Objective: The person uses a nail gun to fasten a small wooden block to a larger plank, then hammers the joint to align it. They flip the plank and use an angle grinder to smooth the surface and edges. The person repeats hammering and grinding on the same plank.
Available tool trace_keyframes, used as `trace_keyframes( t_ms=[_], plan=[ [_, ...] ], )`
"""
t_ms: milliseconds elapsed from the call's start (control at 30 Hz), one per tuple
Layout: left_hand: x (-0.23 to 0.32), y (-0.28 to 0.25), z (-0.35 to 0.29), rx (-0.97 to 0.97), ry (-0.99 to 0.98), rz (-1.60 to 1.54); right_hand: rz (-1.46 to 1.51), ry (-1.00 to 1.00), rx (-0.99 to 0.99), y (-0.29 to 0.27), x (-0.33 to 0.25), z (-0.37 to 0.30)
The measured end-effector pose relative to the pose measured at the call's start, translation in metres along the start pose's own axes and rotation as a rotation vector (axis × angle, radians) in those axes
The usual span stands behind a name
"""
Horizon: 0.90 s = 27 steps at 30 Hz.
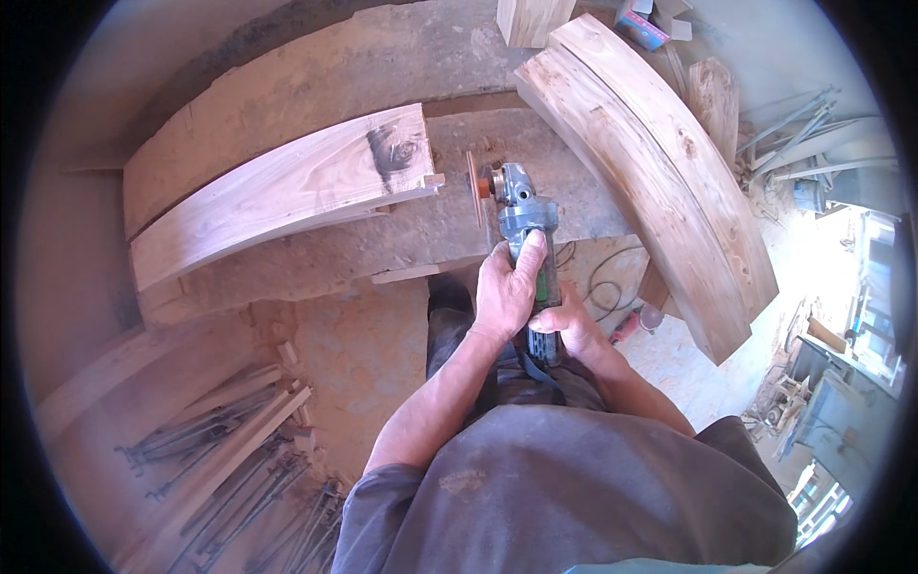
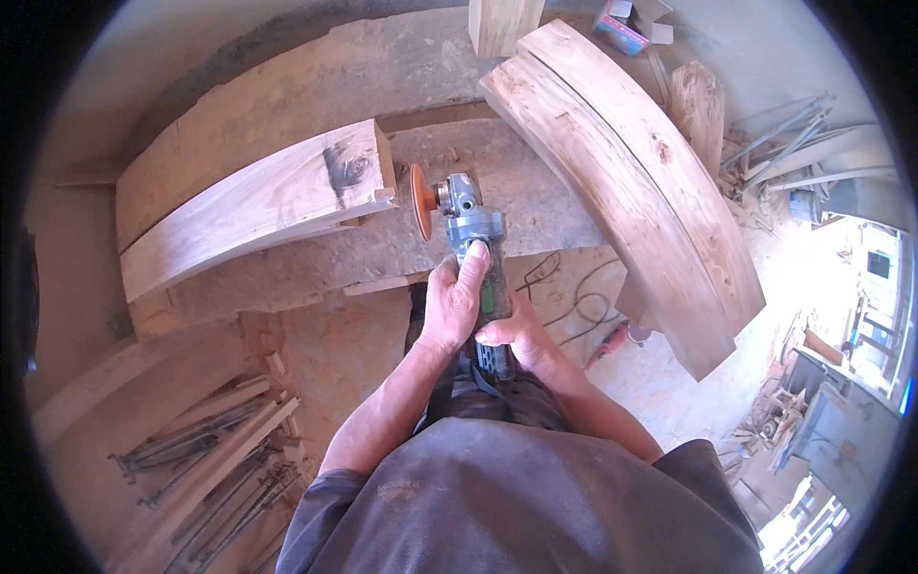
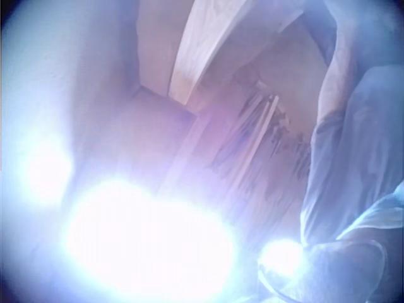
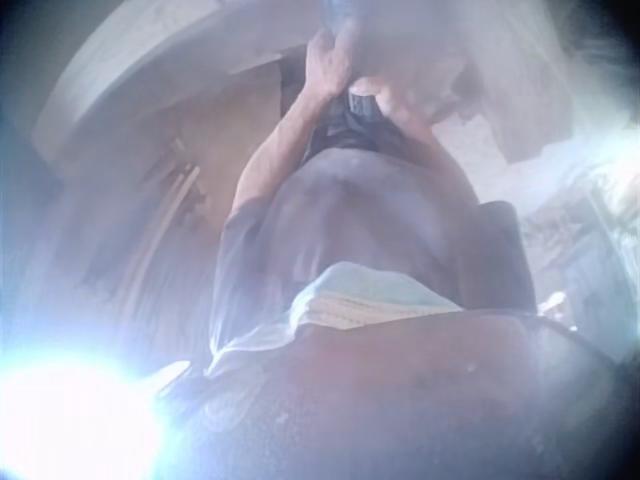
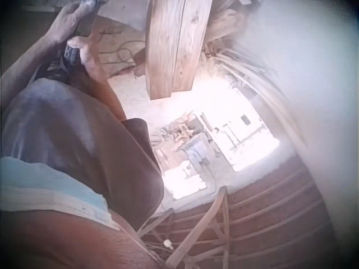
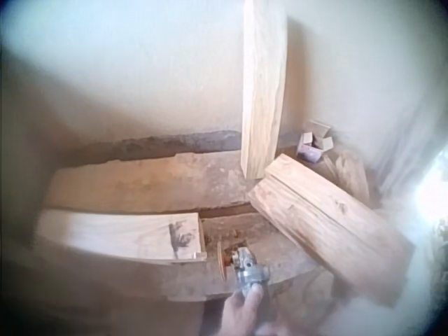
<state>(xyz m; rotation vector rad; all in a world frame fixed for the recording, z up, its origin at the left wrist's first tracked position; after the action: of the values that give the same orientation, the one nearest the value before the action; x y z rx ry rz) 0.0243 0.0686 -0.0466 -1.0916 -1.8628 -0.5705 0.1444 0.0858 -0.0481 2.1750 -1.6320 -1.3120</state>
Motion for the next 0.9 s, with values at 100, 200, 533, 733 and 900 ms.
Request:
trace_keyframes(
  t_ms=[100, 200, 533, 733, 900],
  plan=[
    [0.009, -0.005, 0.000, 0.033, -0.004, 0.129, -0.023, -0.013, 0.018, -0.004, 0.003, 0.000],
    [0.004, -0.004, 0.002, 0.039, -0.005, 0.132, -0.017, -0.010, 0.011, -0.002, 0.002, -0.001],
    [-0.005, 0.001, 0.011, 0.031, -0.076, 0.228, -0.068, -0.030, 0.017, -0.007, 0.000, 0.001],
    [-0.012, 0.012, 0.000, -0.018, -0.018, -0.269, -0.062, -0.017, -0.007, -0.006, 0.003, 0.004],
    [-0.006, 0.001, -0.007, -0.007, 0.034, -0.005, -0.140, -0.119, -0.008, 0.000, 0.003, 0.001]
  ],
)
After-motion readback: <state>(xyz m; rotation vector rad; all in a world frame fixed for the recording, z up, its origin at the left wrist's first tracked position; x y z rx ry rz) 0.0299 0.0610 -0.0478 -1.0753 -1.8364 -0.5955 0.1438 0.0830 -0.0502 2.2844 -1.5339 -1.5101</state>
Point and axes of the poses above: each hand's wrist, its own z-axis towards the middle knuckle, its own y-axis out of the palm, x = y × z, the point moved 9 cm from there along z, towards the middle knuckle, and after that the axes turned 8 degrees about z, right-handed, at the moved point
